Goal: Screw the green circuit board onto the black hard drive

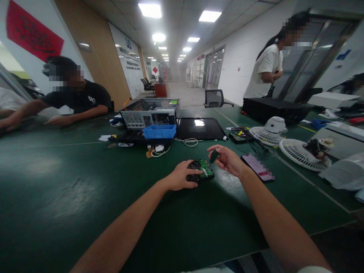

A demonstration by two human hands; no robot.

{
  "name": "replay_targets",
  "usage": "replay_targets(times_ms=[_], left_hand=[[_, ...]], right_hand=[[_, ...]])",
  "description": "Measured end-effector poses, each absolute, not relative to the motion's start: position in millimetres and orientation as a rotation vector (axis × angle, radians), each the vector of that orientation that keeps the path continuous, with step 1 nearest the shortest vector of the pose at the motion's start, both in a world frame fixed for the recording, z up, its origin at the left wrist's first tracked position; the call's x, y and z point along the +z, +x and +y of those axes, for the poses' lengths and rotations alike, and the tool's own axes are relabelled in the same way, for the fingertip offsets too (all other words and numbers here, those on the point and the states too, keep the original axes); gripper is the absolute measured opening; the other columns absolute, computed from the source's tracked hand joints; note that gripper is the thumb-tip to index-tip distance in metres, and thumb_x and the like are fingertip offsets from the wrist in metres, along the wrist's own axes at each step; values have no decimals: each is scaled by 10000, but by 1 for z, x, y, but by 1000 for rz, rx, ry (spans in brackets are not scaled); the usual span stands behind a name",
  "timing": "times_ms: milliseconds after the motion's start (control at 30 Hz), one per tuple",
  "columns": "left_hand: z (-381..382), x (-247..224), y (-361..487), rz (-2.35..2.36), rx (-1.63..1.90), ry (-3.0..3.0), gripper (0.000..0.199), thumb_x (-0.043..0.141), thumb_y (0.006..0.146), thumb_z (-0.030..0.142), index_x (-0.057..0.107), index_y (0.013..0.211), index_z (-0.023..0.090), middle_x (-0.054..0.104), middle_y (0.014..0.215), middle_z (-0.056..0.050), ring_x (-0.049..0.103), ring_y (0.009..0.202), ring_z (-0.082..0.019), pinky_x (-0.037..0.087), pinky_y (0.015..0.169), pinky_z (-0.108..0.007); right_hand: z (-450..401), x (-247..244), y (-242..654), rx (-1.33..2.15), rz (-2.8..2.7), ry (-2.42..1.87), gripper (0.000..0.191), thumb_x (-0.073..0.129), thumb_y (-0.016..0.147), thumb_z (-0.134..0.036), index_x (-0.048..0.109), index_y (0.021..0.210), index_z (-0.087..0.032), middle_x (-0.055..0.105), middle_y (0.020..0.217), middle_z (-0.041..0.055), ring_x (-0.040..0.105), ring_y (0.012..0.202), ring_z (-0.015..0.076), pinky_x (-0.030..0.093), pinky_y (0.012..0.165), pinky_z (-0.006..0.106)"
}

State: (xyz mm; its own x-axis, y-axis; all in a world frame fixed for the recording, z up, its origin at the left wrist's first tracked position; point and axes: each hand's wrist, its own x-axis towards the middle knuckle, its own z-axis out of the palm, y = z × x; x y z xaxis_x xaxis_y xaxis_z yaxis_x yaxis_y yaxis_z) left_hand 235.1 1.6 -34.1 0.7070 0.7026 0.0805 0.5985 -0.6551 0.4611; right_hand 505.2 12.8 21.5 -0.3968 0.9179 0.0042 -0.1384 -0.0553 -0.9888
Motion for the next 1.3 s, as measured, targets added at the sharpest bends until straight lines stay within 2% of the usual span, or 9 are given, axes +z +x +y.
replay_targets(times_ms=[233,333,533,700,833,1000,1300], left_hand=[[3,-35,235,1000,337,2513,640,775,826,531,583,1429,434,226,1667,-28,292,1480,-410,236,1210,-582],[2,-33,235,1010,322,2506,633,766,837,530,579,1433,430,216,1671,-40,251,1502,-416,213,1216,-589],[0,-30,234,1022,312,2476,637,761,836,543,572,1436,441,202,1681,-31,238,1510,-420,212,1215,-600],[0,-30,234,1010,328,2494,634,769,832,531,582,1430,431,232,1672,-37,269,1499,-414,209,1220,-591],[1,-33,235,1013,336,2496,634,778,828,519,586,1426,435,232,1673,-26,258,1505,-408,225,1219,-577],[2,-35,235,1015,343,2495,646,784,823,517,585,1430,424,236,1671,-40,259,1504,-409,225,1217,-574],[2,-35,235,1010,340,2500,644,782,822,526,588,1427,425,226,1672,-42,253,1506,-413,213,1219,-583]], right_hand=[[10,22,501,1578,-1359,-911,252,605,888,-440,639,992,-213,685,1022,37,445,446,62,137,320,217],[11,22,503,1541,-1381,-908,242,599,894,-425,642,981,-203,700,1046,53,409,447,54,122,355,225],[19,19,513,1427,-1370,-942,206,629,842,-384,658,917,-194,721,937,62,424,514,91,164,429,250],[23,15,516,1381,-1339,-936,168,644,810,-351,655,816,-184,740,988,73,431,538,92,216,460,264],[21,15,511,1405,-1344,-917,188,653,822,-360,688,880,-185,735,985,71,422,543,88,219,463,254],[17,17,506,1415,-1346,-952,332,667,834,-428,728,1066,-199,730,995,74,439,551,92,227,456,247],[16,17,505,1427,-1363,-922,282,663,857,-445,703,977,-193,739,1028,79,451,551,86,227,435,232]])
